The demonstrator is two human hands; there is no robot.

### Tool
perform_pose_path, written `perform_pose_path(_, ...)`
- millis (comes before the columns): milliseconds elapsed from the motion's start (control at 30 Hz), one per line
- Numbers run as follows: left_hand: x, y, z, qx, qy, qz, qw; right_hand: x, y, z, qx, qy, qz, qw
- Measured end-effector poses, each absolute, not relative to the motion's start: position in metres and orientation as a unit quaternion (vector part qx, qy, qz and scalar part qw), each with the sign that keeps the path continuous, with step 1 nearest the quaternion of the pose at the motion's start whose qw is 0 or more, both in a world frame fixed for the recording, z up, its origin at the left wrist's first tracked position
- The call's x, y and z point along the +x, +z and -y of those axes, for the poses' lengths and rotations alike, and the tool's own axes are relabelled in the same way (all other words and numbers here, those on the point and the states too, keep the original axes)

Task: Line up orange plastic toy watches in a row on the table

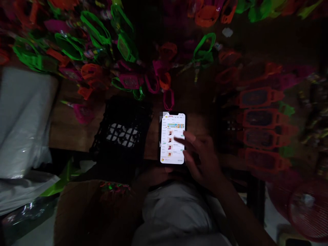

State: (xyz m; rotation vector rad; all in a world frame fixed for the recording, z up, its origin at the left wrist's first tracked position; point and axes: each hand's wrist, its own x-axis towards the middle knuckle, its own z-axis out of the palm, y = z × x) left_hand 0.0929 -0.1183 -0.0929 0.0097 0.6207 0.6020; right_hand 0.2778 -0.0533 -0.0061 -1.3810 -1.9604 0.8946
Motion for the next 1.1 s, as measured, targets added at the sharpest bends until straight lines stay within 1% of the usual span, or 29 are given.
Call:
perform_pose_path(100, 0.093, -0.092, 0.116, 0.006, 0.281, -0.298, 0.912, 0.280, -0.004, 0.057, -0.504, 0.327, 0.749, 0.280)
perform_pose_path(233, 0.094, -0.084, 0.109, 0.008, 0.267, -0.292, 0.918, 0.278, -0.004, 0.051, -0.552, 0.290, 0.732, 0.274)
perform_pose_path(300, 0.097, -0.080, 0.105, 0.009, 0.261, -0.290, 0.921, 0.277, -0.004, 0.048, -0.560, 0.297, 0.719, 0.283)
perform_pose_path(433, 0.100, -0.074, 0.101, 0.011, 0.260, -0.270, 0.927, 0.281, 0.000, 0.054, -0.535, 0.352, 0.707, 0.299)
perform_pose_path(567, 0.100, -0.074, 0.101, 0.020, 0.263, -0.259, 0.929, 0.287, -0.001, 0.056, -0.539, 0.329, 0.726, 0.272)
perform_pose_path(767, 0.100, -0.076, 0.102, 0.026, 0.256, -0.251, 0.933, 0.285, -0.003, 0.047, -0.562, 0.329, 0.702, 0.289)
perform_pose_path(867, 0.101, -0.075, 0.103, 0.017, 0.268, -0.259, 0.928, 0.285, 0.002, 0.051, -0.545, 0.334, 0.718, 0.273)
perform_pose_path(1000, 0.100, -0.074, 0.103, 0.016, 0.282, -0.257, 0.924, 0.285, 0.005, 0.055, -0.520, 0.305, 0.757, 0.252)
perform_pose_path(1100, 0.100, -0.073, 0.101, 0.025, 0.274, -0.251, 0.928, 0.284, 0.004, 0.052, -0.543, 0.290, 0.748, 0.248)
